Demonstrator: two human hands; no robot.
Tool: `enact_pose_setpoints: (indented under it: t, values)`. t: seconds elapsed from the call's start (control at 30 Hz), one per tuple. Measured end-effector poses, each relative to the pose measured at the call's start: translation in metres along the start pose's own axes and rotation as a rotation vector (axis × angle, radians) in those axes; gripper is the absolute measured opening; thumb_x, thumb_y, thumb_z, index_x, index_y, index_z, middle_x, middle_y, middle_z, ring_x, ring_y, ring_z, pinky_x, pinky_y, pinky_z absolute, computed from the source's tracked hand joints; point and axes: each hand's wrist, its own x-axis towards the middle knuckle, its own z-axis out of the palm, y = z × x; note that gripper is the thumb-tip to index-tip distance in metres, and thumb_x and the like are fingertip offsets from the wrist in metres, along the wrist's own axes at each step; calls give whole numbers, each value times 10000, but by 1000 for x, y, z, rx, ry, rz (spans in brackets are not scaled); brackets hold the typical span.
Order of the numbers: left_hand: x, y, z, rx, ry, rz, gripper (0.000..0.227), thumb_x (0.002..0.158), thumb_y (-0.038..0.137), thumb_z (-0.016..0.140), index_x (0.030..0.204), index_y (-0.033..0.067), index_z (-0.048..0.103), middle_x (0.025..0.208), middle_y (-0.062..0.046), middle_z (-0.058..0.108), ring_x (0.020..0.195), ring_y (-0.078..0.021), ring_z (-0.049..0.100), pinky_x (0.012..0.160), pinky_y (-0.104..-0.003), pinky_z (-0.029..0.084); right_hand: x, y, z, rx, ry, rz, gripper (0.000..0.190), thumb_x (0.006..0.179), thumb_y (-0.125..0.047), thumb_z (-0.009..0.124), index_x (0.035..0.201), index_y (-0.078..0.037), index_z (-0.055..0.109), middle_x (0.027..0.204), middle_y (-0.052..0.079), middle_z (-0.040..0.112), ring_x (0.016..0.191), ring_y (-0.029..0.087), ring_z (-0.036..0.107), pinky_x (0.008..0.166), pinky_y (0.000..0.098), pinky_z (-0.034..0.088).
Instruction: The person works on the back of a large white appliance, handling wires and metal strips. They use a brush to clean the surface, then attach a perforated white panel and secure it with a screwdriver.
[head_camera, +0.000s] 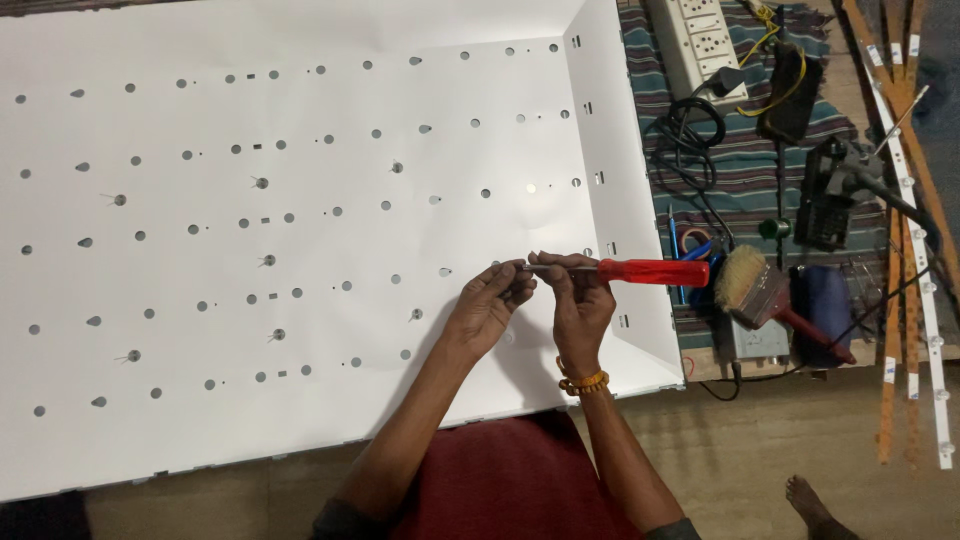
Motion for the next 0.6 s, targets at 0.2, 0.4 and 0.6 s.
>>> enact_pose_setpoints:
  t: [0.2, 0.4, 0.6]
  values:
    - [2, 1, -5, 106, 30, -1, 144, 956, 148, 742, 1035, 27, 737, 942, -96, 757, 913, -196, 734, 890, -345, 598, 2, -5, -7, -62, -84, 63, 156, 1049, -54, 600, 1149, 48, 661, 1115, 168, 753, 1085, 253, 738, 984, 361, 621]
    - [4, 1, 1, 194, 112, -4, 310, 1006, 248, 607, 1143, -23, 671, 994, -145, 723, 926, -233, 714, 884, -375, 599, 15, 18, -12, -59, -2, 52, 135, 1042, -59, 601, 1119, 43, 643, 1081, 167, 748, 1054, 246, 756, 949, 362, 651]
    - [-1, -4, -1, 423, 267, 18, 415, 1057, 208, 413, 1279, -85, 607, 1095, -171, 673, 973, -218, 662, 913, -360, 592, 95, 62, -26, -348, 14, -99, 120, 1106, -108, 510, 1120, -4, 568, 1061, 143, 741, 1030, 234, 759, 938, 353, 656]
